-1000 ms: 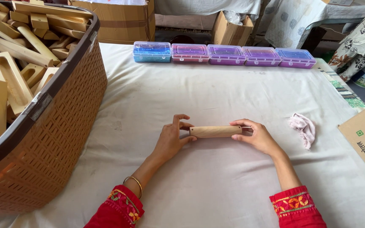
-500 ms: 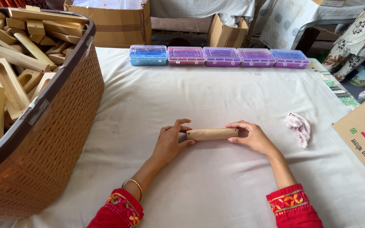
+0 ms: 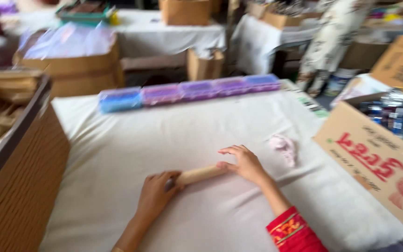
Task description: Cleaning wooden items with a cloth and wrapping them in decorative foil.
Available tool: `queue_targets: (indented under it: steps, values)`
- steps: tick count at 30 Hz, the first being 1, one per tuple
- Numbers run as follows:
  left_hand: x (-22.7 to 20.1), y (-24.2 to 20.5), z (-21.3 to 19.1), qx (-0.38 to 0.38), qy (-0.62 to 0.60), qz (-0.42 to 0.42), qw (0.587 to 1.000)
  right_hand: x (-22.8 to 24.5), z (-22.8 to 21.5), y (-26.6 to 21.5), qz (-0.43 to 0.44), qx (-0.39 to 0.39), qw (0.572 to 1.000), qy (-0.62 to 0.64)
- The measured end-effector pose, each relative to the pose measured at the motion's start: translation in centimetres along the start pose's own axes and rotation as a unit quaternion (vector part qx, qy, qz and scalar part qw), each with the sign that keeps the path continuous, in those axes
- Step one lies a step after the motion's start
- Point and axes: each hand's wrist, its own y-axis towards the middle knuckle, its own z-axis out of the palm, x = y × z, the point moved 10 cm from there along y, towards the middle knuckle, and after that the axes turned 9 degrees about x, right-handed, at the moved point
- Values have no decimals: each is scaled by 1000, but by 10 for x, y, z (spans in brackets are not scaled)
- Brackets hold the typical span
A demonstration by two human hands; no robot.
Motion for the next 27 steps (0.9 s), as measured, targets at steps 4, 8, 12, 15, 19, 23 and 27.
queue_targets:
  steps: [4, 8, 12, 15, 19, 23, 27]
  values:
    - [-9, 3, -11, -15, -4, 14, 1000, 38, -72, -34, -4, -223, 951, -213]
    - [2, -1, -4, -39, -25, 30, 999, 50, -156, -135, -194, -568, 799, -39]
    - [4, 5, 1, -63, 39, 8, 997, 80, -212, -224, -254, -679, 656, -209]
    - [30, 1, 15, -60, 79, 19, 995, 123, -272, -221, -188, -550, 661, -474]
    - [62, 22, 41, -21, 98, 12, 995, 63, -379, -258, -88, -506, 654, -555]
    - [99, 32, 70, 37, 137, -30, 989, -188, -496, -361, 278, -389, 695, -537]
    - [105, 35, 69, 10, 147, -16, 989, -417, -492, -398, 531, -125, 815, -196]
